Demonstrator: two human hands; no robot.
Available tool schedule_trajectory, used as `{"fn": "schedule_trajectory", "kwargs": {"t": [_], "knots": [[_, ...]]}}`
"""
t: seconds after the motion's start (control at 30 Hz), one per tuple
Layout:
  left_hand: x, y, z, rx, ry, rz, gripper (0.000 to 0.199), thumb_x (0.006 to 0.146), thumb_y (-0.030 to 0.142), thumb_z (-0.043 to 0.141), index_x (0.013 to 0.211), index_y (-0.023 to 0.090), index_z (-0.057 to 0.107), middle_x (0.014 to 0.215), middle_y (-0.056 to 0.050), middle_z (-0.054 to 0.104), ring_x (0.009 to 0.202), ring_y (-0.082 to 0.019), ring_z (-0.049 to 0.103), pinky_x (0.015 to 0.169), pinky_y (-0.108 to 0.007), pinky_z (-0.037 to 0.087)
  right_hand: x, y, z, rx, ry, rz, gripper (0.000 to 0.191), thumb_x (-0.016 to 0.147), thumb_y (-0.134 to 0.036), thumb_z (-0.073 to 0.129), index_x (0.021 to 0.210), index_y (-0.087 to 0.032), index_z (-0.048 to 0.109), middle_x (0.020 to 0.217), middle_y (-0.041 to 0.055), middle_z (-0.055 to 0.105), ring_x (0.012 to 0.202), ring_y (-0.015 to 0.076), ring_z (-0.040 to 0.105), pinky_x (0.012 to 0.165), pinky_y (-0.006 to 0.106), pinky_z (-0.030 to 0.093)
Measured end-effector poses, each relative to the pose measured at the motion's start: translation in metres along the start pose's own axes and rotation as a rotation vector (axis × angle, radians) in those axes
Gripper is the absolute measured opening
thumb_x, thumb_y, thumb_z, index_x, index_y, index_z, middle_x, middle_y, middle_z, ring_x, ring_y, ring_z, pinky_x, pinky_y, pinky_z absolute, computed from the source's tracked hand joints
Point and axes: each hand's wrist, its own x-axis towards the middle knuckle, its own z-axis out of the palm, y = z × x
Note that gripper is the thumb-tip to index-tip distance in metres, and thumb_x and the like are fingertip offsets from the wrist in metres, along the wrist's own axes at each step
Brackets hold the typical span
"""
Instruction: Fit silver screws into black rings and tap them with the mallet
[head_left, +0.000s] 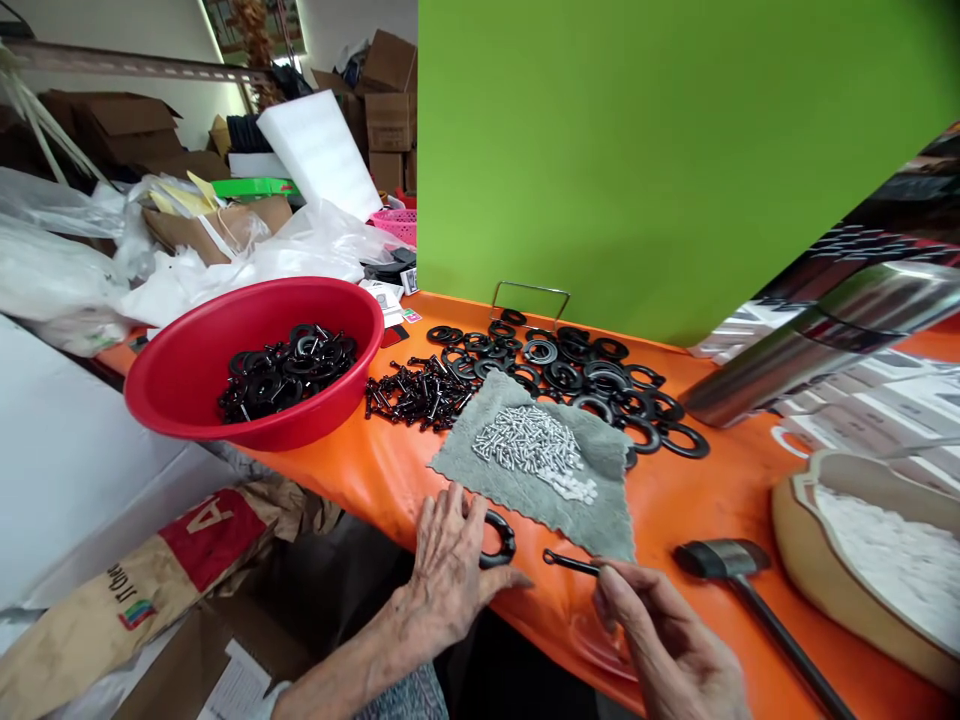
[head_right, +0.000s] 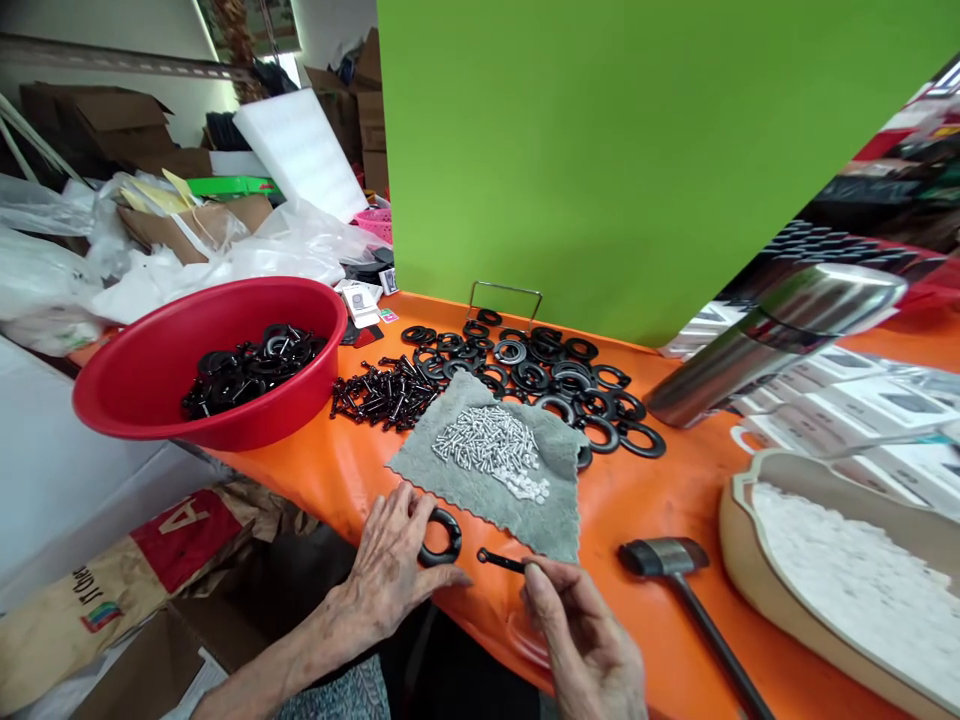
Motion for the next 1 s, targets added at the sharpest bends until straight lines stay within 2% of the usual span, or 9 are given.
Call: {"fn": "schedule_trajectory", "kwargs": {"t": [0.07, 0.2, 0.27, 0.33, 0.4, 0.47, 0.63, 0.83, 1.0], "knots": [[0.001, 0.011, -0.023, -0.114, -0.044, 0.017, 0.066, 0.07, 0.048, 0.076, 0.124, 0.021, 0.05, 0.123, -0.014, 0.053, 0.122, -0.036, 0.046, 0.104, -0.058, 0.036, 0.001, 0.001, 0.01, 0.001, -0.064, -0.018, 0.043, 0.068, -0.063, 0.069, 0.078, -0.022, 0.063, 0.065, -0.0024, 0.055, 0.06, 0.0113, 0.048, 0.055, 0.019, 0.042], [0.005, 0.027, -0.057, -0.482, -0.187, 0.097, 0.03, 0.083, 0.03, 0.062, 0.112, 0.02, 0.058, 0.102, -0.005, 0.061, 0.097, -0.021, 0.057, 0.09, -0.034, 0.048, 0.0, 0.0, 0.028, 0.043, -0.188, 0.003, 0.038, 0.075, -0.059, 0.066, 0.077, -0.021, 0.062, 0.062, -0.0032, 0.054, 0.059, 0.0107, 0.046, 0.058, 0.02, 0.042], [0.008, 0.028, -0.06, -0.617, -0.222, 0.062, 0.014, 0.087, 0.023, 0.054, 0.095, 0.018, 0.064, 0.088, -0.003, 0.064, 0.081, -0.016, 0.059, 0.077, -0.027, 0.049, 0.0, -0.001, 0.033, 0.095, -0.247, 0.041, 0.038, 0.074, -0.059, 0.068, 0.079, -0.021, 0.066, 0.064, -0.0016, 0.057, 0.062, 0.012, 0.05, 0.061, 0.021, 0.044], [0.01, 0.026, -0.056, -0.685, -0.212, 0.024, 0.015, 0.087, 0.02, 0.051, 0.083, 0.016, 0.065, 0.079, -0.002, 0.064, 0.073, -0.014, 0.057, 0.07, -0.024, 0.047, 0.0, -0.001, 0.034, 0.142, -0.276, 0.08, 0.042, 0.073, -0.06, 0.068, 0.09, -0.021, 0.069, 0.07, 0.001, 0.063, 0.068, 0.0149, 0.056, 0.065, 0.024, 0.048], [0.011, 0.023, -0.053, -0.725, -0.199, 0.011, 0.013, 0.086, 0.018, 0.052, 0.083, 0.016, 0.065, 0.079, -0.001, 0.064, 0.073, -0.014, 0.057, 0.069, -0.024, 0.046, 0.001, -0.002, 0.033, 0.155, -0.285, 0.095, 0.048, 0.074, -0.06, 0.067, 0.102, -0.022, 0.069, 0.076, 0.0032, 0.067, 0.074, 0.0172, 0.06, 0.069, 0.026, 0.05], [0.01, 0.02, -0.053, -0.758, -0.206, 0.01, 0.013, 0.085, 0.017, 0.053, 0.083, 0.015, 0.065, 0.08, -0.001, 0.064, 0.074, -0.014, 0.058, 0.07, -0.024, 0.046, 0.002, -0.004, 0.032, 0.119, -0.305, 0.068, 0.048, 0.074, -0.061, 0.066, 0.101, -0.021, 0.069, 0.075, 0.0032, 0.067, 0.073, 0.0171, 0.06, 0.068, 0.025, 0.049], [0.011, 0.017, -0.061, -0.763, -0.232, 0.03, 0.013, 0.085, 0.018, 0.053, 0.084, 0.015, 0.066, 0.082, -0.002, 0.064, 0.077, -0.014, 0.058, 0.072, -0.024, 0.046, 0.006, -0.02, 0.034, -0.052, -0.386, -0.074, 0.038, 0.075, -0.058, 0.065, 0.078, -0.02, 0.067, 0.063, -0.0013, 0.056, 0.058, 0.0132, 0.049, 0.055, 0.025, 0.041], [0.022, 0.014, -0.068, -0.719, -0.276, 0.061, 0.012, 0.084, 0.018, 0.056, 0.092, 0.014, 0.064, 0.082, -0.002, 0.065, 0.068, -0.012, 0.056, 0.065, -0.023, 0.045, 0.027, -0.031, 0.03, -0.248, -0.493, -0.302, 0.032, 0.087, -0.052, 0.054, 0.083, -0.021, 0.062, 0.07, -0.0005, 0.059, 0.066, 0.0143, 0.054, 0.058, 0.024, 0.043], [0.025, 0.003, -0.058, -0.474, -0.196, 0.184, 0.009, 0.087, 0.012, 0.054, 0.089, 0.016, 0.062, 0.086, -0.002, 0.062, 0.079, -0.015, 0.057, 0.08, -0.026, 0.046, 0.044, -0.007, 0.029, -0.501, -0.463, -0.74, 0.019, 0.096, -0.033, 0.047, 0.092, -0.022, 0.062, 0.077, 0.0014, 0.066, 0.068, 0.0135, 0.062, 0.06, 0.023, 0.049]]}}
